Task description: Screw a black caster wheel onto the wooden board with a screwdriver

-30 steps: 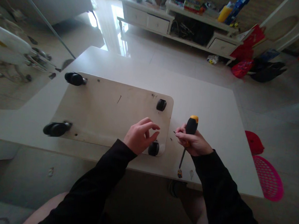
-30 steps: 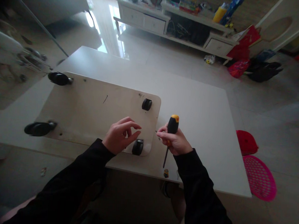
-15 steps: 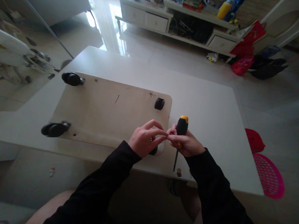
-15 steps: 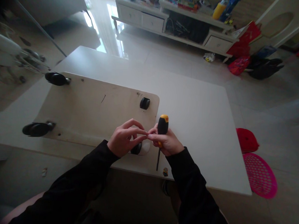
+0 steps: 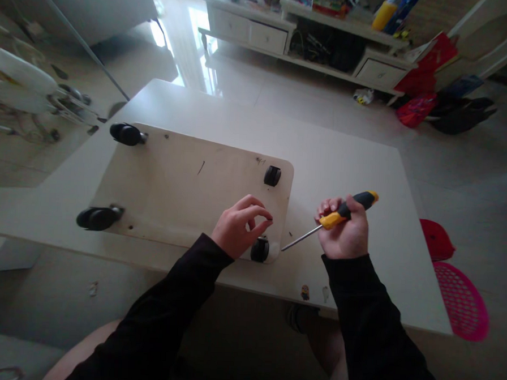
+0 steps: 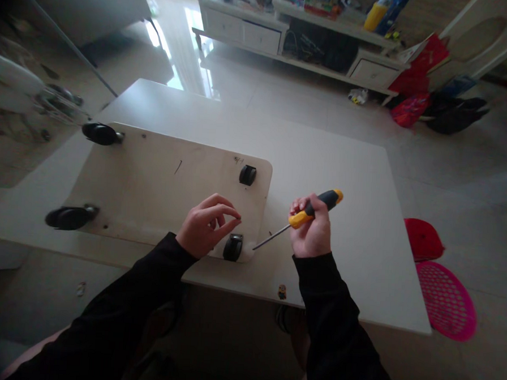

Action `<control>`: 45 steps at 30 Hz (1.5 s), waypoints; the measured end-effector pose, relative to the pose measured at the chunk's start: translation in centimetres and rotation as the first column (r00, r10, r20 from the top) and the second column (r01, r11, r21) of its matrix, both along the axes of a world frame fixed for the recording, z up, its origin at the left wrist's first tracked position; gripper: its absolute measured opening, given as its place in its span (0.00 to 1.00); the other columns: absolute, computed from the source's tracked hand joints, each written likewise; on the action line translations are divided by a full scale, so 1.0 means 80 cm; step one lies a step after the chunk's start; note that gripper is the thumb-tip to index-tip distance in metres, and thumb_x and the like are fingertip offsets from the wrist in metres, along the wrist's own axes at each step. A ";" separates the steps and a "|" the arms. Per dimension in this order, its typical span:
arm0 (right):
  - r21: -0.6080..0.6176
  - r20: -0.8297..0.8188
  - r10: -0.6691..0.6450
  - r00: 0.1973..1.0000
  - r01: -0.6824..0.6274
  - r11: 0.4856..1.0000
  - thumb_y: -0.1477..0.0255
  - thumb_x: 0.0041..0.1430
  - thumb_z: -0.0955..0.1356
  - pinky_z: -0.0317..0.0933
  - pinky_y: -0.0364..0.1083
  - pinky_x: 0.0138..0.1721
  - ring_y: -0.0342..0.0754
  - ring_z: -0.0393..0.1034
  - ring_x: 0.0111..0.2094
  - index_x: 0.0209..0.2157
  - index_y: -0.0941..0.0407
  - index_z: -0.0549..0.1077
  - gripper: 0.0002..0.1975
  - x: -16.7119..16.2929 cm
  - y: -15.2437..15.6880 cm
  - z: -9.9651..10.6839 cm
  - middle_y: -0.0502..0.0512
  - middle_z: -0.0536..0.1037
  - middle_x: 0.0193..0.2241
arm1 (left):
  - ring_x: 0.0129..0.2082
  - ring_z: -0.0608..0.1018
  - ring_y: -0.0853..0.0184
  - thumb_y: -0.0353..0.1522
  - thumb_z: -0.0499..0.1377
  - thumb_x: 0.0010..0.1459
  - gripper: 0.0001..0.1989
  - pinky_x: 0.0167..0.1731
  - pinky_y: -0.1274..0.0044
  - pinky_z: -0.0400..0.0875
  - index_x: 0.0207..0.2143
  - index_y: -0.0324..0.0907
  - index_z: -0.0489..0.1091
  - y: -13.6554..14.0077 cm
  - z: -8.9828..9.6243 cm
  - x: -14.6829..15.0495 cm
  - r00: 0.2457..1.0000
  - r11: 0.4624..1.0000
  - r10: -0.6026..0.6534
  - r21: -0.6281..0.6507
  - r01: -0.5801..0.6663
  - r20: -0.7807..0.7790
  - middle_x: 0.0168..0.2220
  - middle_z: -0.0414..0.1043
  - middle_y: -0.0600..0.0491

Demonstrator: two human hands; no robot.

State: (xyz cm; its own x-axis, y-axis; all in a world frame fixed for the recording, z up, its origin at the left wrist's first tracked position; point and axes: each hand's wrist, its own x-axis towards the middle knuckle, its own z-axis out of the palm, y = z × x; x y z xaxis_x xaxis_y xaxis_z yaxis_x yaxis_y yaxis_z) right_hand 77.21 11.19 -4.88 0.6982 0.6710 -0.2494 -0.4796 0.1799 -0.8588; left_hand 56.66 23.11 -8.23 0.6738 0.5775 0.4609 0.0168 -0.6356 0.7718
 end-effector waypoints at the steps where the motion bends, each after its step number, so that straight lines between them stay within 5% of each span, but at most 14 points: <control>1: 0.009 0.017 -0.030 0.999 0.030 1.000 0.52 0.44 0.78 0.60 0.41 0.24 0.40 0.62 0.25 0.21 0.54 0.65 0.25 0.005 -0.001 0.000 0.46 0.65 0.24 | 0.21 0.70 0.80 0.27 0.67 0.62 0.01 0.23 0.82 0.68 0.35 0.40 0.78 0.004 0.000 -0.002 1.000 1.000 0.020 -0.001 -0.020 -0.001 0.38 0.75 0.53; 5: -0.010 0.025 -0.051 0.998 0.051 0.999 0.48 0.45 0.77 0.53 0.42 0.19 0.39 0.59 0.21 0.26 0.53 0.69 0.25 0.009 -0.004 0.002 0.45 0.66 0.24 | 0.20 0.71 0.80 0.27 0.67 0.62 0.01 0.22 0.83 0.67 0.35 0.39 0.78 0.013 -0.001 -0.006 0.997 0.997 0.077 -0.031 -0.077 0.004 0.38 0.76 0.53; 11: 0.024 0.130 -0.043 0.991 0.040 0.999 0.51 0.51 0.76 0.59 0.42 0.23 0.41 0.64 0.24 0.26 0.52 0.67 0.23 0.000 -0.002 0.000 0.46 0.68 0.25 | 0.20 0.72 0.78 0.28 0.65 0.62 0.02 0.21 0.82 0.66 0.34 0.40 0.77 0.013 -0.002 -0.005 0.995 0.996 0.087 -0.029 -0.088 -0.041 0.35 0.78 0.53; 45: 0.036 0.066 -0.026 0.997 0.024 0.999 0.53 0.44 0.79 0.61 0.40 0.24 0.39 0.64 0.25 0.24 0.54 0.70 0.23 -0.010 0.002 0.004 0.47 0.68 0.26 | 0.20 0.72 0.77 0.26 0.65 0.61 0.03 0.23 0.81 0.66 0.34 0.40 0.76 0.008 -0.003 -0.004 0.997 0.998 0.059 -0.012 -0.060 -0.058 0.32 0.75 0.55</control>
